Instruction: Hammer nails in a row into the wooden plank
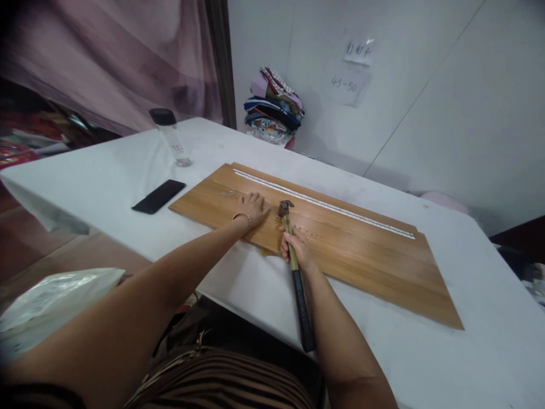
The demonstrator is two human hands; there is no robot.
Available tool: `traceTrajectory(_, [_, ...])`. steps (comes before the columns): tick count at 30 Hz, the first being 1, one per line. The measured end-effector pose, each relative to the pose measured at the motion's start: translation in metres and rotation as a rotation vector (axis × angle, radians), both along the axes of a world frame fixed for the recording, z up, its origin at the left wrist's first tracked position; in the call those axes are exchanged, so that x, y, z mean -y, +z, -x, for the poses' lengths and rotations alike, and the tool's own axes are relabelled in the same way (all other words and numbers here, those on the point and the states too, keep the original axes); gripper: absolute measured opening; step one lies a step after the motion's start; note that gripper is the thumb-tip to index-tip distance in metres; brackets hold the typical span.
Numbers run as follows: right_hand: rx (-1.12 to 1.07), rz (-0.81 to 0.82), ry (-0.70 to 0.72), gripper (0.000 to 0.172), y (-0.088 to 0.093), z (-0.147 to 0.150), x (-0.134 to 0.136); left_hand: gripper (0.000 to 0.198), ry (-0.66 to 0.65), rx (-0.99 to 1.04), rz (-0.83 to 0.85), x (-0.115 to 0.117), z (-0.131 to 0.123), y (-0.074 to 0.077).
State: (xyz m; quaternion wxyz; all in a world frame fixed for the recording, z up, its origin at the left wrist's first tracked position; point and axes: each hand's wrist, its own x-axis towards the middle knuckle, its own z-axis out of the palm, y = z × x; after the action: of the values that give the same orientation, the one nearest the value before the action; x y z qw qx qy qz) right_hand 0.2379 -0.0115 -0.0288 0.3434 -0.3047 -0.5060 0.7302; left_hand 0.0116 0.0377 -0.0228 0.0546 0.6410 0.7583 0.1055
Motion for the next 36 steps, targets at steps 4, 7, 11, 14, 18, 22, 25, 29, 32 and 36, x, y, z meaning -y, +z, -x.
traceTrajectory(4, [0.028, 0.017, 0.002, 0.051, 0.0010, 0.0006, 0.0003, 0.052, -0.004, -0.008, 0.000, -0.0001, 0.0003, -0.0002])
traceTrajectory(7, [0.012, 0.008, -0.009, 0.052, 0.0015, 0.0004, 0.0011, 0.053, -0.004, -0.009, -0.001, 0.0001, 0.0003, -0.0008])
traceTrajectory(11, [0.002, 0.006, -0.021, 0.049, 0.0007, 0.0009, 0.0015, 0.052, -0.001, -0.010, -0.007, -0.0007, 0.0004, -0.0029])
traceTrajectory(14, [0.020, 0.017, -0.010, 0.050, 0.0001, 0.0009, 0.0012, 0.052, -0.004, -0.007, -0.005, -0.0015, 0.0010, -0.0044])
traceTrajectory(18, [0.014, 0.005, 0.001, 0.050, 0.0017, -0.0006, 0.0020, 0.054, -0.003, 0.001, -0.011, -0.0013, 0.0011, -0.0046])
traceTrajectory(22, [0.025, 0.006, -0.010, 0.050, 0.0038, -0.0007, 0.0028, 0.052, -0.002, -0.007, -0.005, -0.0005, 0.0002, -0.0037])
traceTrajectory(25, [0.041, 0.011, -0.004, 0.052, 0.0035, -0.0004, 0.0022, 0.051, -0.003, -0.015, -0.005, -0.0002, -0.0002, -0.0030])
traceTrajectory(29, [0.024, 0.001, -0.002, 0.052, 0.0015, -0.0008, 0.0014, 0.052, -0.004, -0.015, -0.006, -0.0001, -0.0001, -0.0022])
traceTrajectory(32, [0.021, 0.012, -0.010, 0.050, 0.0001, -0.0006, 0.0009, 0.052, -0.007, -0.012, -0.009, -0.0002, 0.0001, -0.0021])
traceTrajectory(36, [0.018, 0.016, 0.006, 0.049, -0.0014, -0.0004, -0.0001, 0.052, -0.005, -0.007, -0.012, -0.0009, 0.0011, -0.0038])
